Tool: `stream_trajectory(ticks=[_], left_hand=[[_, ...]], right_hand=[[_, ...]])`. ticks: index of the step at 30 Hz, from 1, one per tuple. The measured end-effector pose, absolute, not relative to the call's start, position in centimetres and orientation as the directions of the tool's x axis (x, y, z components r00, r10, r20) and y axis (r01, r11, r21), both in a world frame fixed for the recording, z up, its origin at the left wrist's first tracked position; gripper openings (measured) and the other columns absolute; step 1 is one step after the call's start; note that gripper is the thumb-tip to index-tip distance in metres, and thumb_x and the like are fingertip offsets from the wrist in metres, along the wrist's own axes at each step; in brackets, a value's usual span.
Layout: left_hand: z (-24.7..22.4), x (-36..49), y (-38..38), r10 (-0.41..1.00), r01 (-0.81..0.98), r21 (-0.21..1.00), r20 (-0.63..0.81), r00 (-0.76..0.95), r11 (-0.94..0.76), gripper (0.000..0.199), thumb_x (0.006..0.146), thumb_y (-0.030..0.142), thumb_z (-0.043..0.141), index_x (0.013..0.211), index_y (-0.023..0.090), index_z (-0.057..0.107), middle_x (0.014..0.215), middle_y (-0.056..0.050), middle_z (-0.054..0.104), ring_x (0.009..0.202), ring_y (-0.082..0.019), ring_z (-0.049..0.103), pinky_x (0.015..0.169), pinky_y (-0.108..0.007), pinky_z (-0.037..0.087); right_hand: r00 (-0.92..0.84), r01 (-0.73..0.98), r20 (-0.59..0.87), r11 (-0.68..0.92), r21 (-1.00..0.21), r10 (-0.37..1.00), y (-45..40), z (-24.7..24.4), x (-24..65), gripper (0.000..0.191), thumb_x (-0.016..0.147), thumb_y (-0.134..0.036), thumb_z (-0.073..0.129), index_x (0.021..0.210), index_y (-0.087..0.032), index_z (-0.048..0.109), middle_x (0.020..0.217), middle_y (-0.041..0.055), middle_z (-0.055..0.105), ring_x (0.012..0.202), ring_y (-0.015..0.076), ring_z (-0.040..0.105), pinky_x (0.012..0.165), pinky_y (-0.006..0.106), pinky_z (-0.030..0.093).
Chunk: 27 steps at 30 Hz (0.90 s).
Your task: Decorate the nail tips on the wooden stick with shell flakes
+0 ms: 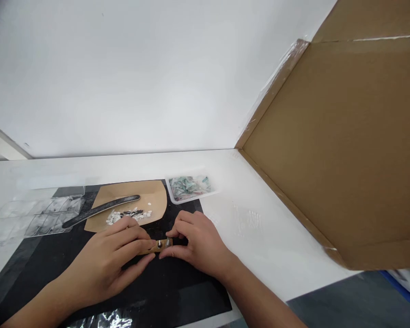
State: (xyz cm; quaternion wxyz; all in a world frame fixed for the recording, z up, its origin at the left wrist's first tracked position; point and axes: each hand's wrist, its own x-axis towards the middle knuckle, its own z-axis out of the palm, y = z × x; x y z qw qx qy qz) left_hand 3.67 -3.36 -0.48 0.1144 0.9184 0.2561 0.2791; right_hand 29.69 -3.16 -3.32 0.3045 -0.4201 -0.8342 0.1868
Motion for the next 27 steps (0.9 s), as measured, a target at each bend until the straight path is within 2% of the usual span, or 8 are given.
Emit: stream_trajectory(ticks=[8, 16, 27], left_hand=[[-0.6, 4.1, -3.4, 0.536, 0.42, 0.338, 0.442, 0.72, -0.843, 0.015, 0.099, 0.015, 0.066, 0.112, 0.02, 0.071, 0.101, -0.008, 0.073, 0.093, -0.025, 0.061, 0.083, -0.042, 0.054], [-0.6, 3.8, -3.1, 0.542, 0.422, 0.344, 0.445, 0.713, -0.839, 0.01, 0.1, 0.015, 0.066, 0.107, 0.02, 0.07, 0.1, -0.007, 0.073, 0.092, -0.024, 0.061, 0.083, -0.041, 0.052], [0.0, 1.9, -2.5, 0.555, 0.46, 0.316, 0.382, 0.739, -0.83, 0.021, 0.098, 0.03, 0.072, 0.116, 0.019, 0.069, 0.107, -0.008, 0.071, 0.101, -0.027, 0.061, 0.084, -0.043, 0.055]], right_hand=[[-0.446, 0.612, 0.34, 0.56, -0.559, 0.828, -3.4, -3.3, 29.6, 0.04, 0.084, -0.057, 0.086, 0.086, -0.021, 0.07, 0.088, 0.0017, 0.071, 0.076, 0.0172, 0.064, 0.067, 0.031, 0.04], [-0.448, 0.555, 0.355, 0.567, -0.609, 0.82, -3.4, -3.6, 29.8, 0.041, 0.082, -0.057, 0.088, 0.102, -0.023, 0.075, 0.088, 0.0003, 0.069, 0.079, 0.0171, 0.066, 0.071, 0.032, 0.043], [-0.442, 0.553, 0.343, 0.553, -0.623, 0.829, -3.4, -3.6, 29.9, 0.046, 0.074, -0.053, 0.095, 0.103, -0.024, 0.075, 0.092, -0.0002, 0.067, 0.08, 0.0168, 0.065, 0.071, 0.031, 0.046]])
